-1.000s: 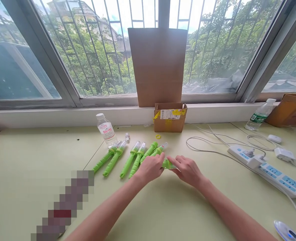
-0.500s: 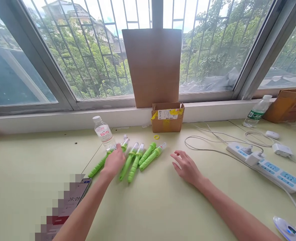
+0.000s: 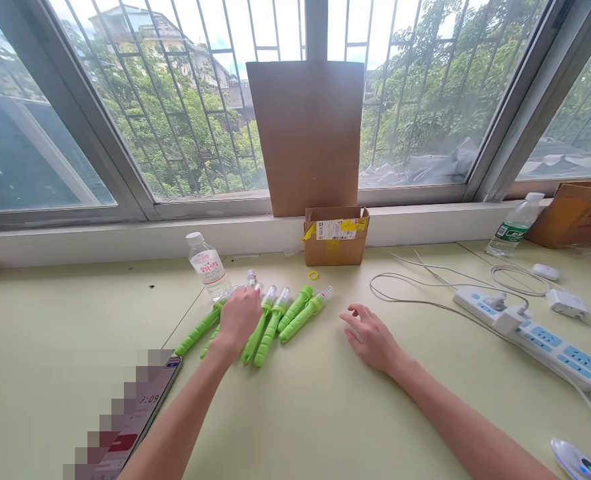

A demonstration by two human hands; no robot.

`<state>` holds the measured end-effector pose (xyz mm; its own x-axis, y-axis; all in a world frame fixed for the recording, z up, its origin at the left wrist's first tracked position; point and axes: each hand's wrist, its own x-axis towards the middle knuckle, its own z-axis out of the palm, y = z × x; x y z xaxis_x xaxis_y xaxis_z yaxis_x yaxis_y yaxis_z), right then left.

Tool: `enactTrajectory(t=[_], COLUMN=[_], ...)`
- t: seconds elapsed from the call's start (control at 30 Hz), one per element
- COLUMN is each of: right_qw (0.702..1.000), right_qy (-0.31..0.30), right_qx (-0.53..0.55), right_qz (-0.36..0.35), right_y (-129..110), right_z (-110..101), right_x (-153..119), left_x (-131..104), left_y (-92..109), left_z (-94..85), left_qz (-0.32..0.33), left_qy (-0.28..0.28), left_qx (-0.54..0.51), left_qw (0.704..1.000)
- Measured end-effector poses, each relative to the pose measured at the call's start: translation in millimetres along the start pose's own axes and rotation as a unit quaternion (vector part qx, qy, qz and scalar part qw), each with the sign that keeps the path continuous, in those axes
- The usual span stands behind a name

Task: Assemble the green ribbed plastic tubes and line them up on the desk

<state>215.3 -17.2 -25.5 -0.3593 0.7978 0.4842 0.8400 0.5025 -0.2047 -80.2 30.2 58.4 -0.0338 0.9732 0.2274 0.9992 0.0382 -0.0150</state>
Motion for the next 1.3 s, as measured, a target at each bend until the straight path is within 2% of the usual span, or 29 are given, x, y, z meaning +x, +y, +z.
enactTrajectory(t=[0.1,0.27,0.47,0.63,0.73,0.87,0.93,1.0,1.13,1.2,1.3], right_qw=[1.000,1.000,1.000,1.000,1.000,1.000,1.000,0.999,0.994,0.995,0.997], right_qy=[0.000,-0.010,-0.012,-0.004,-0.005,-0.004,-0.004,-0.003,-0.006,-0.023,-0.040], right_qx=[0.001,0.000,0.004,0.008,0.007,0.008,0.017,0.038,0.078,0.081,0.062], right_qz=[0.002,0.004,0.004,0.001,0.002,0.003,0.012,0.031,0.074,0.062,0.019], right_y=[0,0,1,1,0,-2,-1,0,-1,-5,-15], right_z=[0,0,1,1,0,0,2,4,10,11,15], right_x=[0,0,-1,-1,-1,-1,0,4,16,25,37], left_x=[2,9,20,27,29,29,24,15,-20,-39,-53], left_y=[16,46,76,85,83,81,82,85,98,108,121], left_z=[0.5,11.5,19.5,20.9,18.5,8.2,1.5,-4.6,-12.0,-14.0,-14.8], left_qz=[0.065,0.126,0.167,0.163,0.153,0.118,0.109,0.117,0.202,0.237,0.240], left_qy=[0.023,-0.013,-0.066,-0.120,-0.104,-0.037,-0.026,-0.038,-0.038,-0.040,-0.041], left_qx=[-0.039,-0.025,-0.015,-0.021,-0.029,-0.063,-0.088,-0.118,-0.198,-0.244,-0.287], left_qw=[0.997,0.992,0.984,0.979,0.982,0.990,0.990,0.985,0.958,0.939,0.927])
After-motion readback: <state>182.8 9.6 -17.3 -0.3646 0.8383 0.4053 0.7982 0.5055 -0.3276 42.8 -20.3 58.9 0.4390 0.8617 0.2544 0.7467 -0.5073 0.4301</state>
